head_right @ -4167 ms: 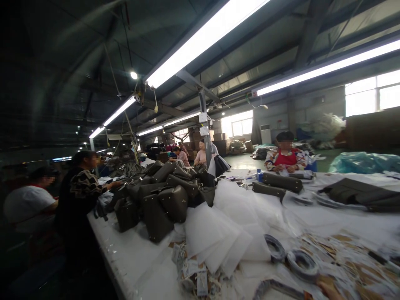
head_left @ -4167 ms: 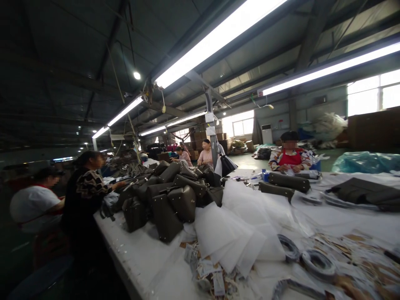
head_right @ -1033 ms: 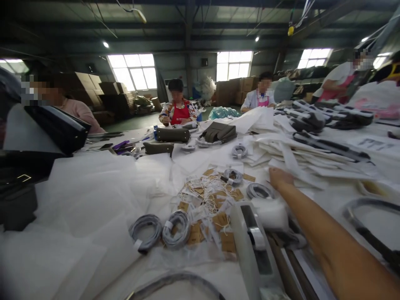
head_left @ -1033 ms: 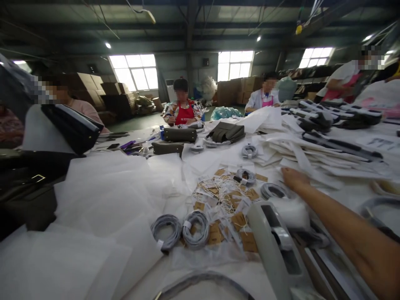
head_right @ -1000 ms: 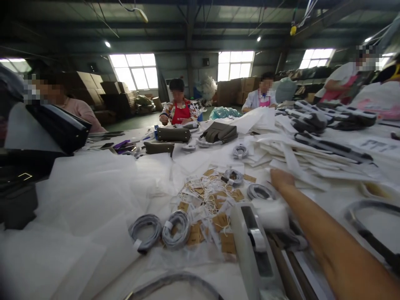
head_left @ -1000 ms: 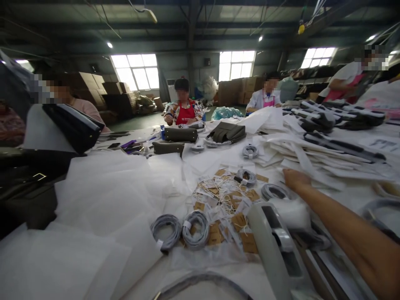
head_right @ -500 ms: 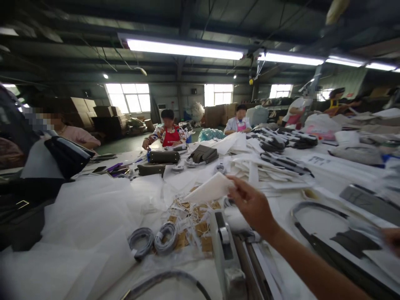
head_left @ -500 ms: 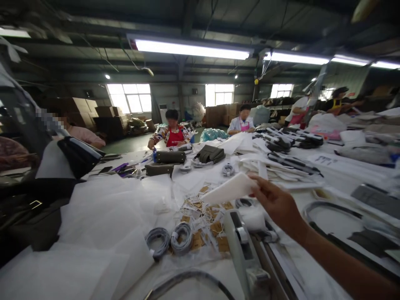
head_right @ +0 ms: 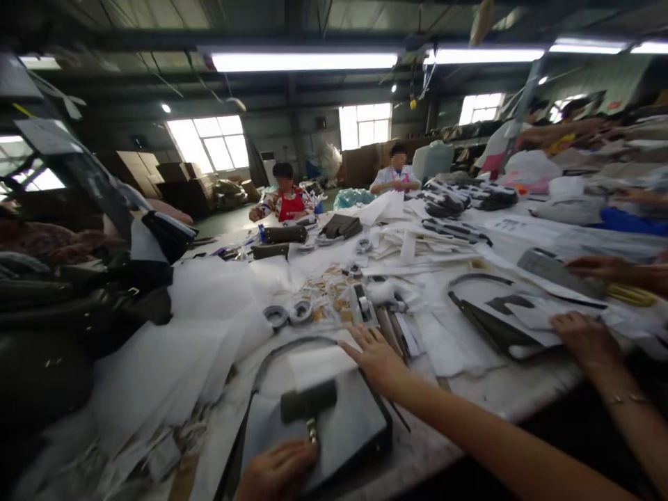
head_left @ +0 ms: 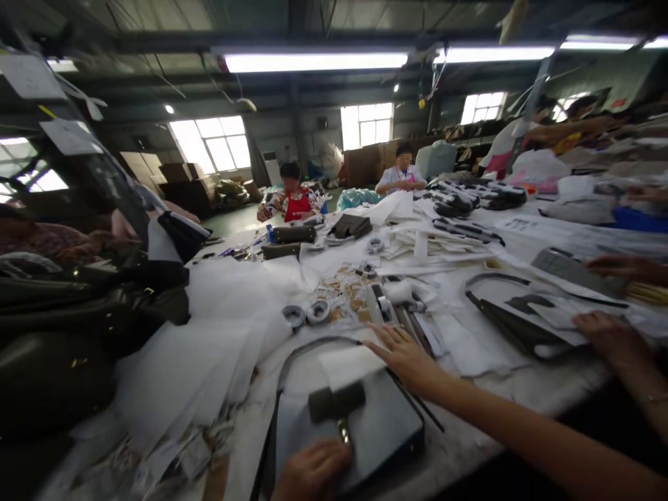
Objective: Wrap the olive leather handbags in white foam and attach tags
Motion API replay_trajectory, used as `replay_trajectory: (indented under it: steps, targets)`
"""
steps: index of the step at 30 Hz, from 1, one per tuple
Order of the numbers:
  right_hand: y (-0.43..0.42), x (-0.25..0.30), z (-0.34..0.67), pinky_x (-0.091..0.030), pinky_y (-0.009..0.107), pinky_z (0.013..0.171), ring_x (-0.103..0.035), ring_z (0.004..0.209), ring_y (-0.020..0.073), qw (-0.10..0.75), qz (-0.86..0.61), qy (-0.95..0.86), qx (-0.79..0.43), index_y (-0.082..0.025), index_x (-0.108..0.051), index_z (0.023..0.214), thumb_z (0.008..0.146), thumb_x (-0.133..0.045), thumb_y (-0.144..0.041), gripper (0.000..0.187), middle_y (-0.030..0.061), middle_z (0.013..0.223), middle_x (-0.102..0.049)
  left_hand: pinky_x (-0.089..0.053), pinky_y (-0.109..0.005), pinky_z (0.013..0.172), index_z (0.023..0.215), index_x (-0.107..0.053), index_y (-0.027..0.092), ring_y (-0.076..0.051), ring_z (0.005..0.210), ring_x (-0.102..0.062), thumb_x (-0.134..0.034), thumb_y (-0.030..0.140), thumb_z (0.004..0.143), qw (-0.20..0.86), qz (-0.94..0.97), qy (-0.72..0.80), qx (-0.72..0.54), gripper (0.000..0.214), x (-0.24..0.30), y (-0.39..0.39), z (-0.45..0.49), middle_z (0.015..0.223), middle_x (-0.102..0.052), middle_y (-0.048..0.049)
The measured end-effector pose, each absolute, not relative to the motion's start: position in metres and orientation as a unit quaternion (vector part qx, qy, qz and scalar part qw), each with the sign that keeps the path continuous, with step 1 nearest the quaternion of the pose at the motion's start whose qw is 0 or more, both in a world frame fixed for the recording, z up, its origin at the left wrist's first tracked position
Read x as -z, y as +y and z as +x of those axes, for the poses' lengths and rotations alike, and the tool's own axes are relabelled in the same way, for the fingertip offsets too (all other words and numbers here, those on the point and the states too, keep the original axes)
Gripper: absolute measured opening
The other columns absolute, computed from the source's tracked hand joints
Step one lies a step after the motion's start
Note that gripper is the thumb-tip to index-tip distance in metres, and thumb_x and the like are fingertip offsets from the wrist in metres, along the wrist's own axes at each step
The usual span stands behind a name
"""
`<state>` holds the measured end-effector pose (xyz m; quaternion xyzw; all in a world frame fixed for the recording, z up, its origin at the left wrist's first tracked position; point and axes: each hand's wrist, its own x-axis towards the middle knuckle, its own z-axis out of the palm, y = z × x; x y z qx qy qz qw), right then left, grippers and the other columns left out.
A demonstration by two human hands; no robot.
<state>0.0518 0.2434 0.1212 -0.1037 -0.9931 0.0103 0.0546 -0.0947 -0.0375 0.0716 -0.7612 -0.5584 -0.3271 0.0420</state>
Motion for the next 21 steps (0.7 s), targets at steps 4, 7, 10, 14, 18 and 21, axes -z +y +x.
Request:
replay_trajectory:
  steps: [4,7,10,14,18,21]
  targets:
    - [0.246,-0.127,0.035,-0.023,0.054,0.115,-0.023,0.146,0.0328,-0.08,0.096,-0.989,-0.078,-0.026,-0.034,0.152,0.061,-0.053,0.002,0.096,0.0101,0.16,-0.028,-0.054,-0.029,0.098,0.123,-0.06,0.021,-0.016,0.112,-0.065,-0.047,0.006,0.086,-0.031,-0.731,-0.623,0.278,0.042,-0.063,-0.047,-0.087,0.119,-0.071,-0.0043]
    - [0.251,-0.127,0.023,-0.031,0.051,0.112,-0.035,0.141,0.0314,-0.127,0.135,-0.98,-0.077,-0.024,-0.038,0.15,0.066,-0.053,0.001,0.089,0.0113,0.153,-0.041,-0.053,-0.028,0.1,0.122,-0.061,0.022,-0.015,0.114,-0.065,-0.048,0.007,0.087,-0.046,-0.718,-0.639,0.274,0.041,-0.066,-0.05,-0.083,0.122,-0.07,-0.0031]
    - [0.256,-0.13,0.014,-0.045,0.037,0.101,-0.053,0.127,0.0258,-0.125,0.156,-0.98,-0.024,-0.025,-0.044,0.146,0.071,-0.052,0.005,0.082,0.0105,0.144,-0.052,-0.05,-0.029,0.103,0.126,-0.059,0.023,-0.015,0.119,-0.062,-0.047,0.008,0.089,-0.051,-0.707,-0.652,0.27,0.041,-0.07,-0.054,-0.077,0.128,-0.067,-0.0033]
    - [0.261,-0.138,0.0,-0.051,0.027,0.084,-0.064,0.106,0.0212,-0.116,0.147,-0.982,0.019,-0.025,-0.053,0.14,0.071,-0.05,0.011,0.077,0.0084,0.129,-0.065,-0.046,-0.03,0.107,0.13,-0.056,0.024,-0.016,0.127,-0.056,-0.049,0.011,0.09,-0.061,-0.705,-0.656,0.261,0.043,-0.072,-0.06,-0.073,0.135,-0.063,-0.0027]
    - [0.249,-0.158,-0.004,-0.05,0.032,0.085,-0.063,0.102,0.0232,-0.081,0.128,-0.987,0.043,-0.022,-0.057,0.135,0.076,-0.051,0.008,0.066,0.0086,0.122,-0.069,-0.045,-0.03,0.108,0.131,-0.055,0.024,-0.015,0.129,-0.054,-0.048,0.012,0.09,-0.07,-0.704,-0.659,0.256,0.043,-0.071,-0.061,-0.073,0.136,-0.062,-0.0026]
    - [0.217,-0.168,0.012,-0.048,0.039,0.09,-0.058,0.111,0.0259,0.036,0.107,-0.991,0.071,-0.023,-0.052,0.139,0.085,-0.052,0.001,0.06,0.0081,0.135,-0.061,-0.043,-0.03,0.11,0.132,-0.055,0.024,-0.015,0.13,-0.052,-0.048,0.012,0.09,-0.074,-0.701,-0.662,0.254,0.045,-0.069,-0.062,-0.074,0.137,-0.061,-0.0017]
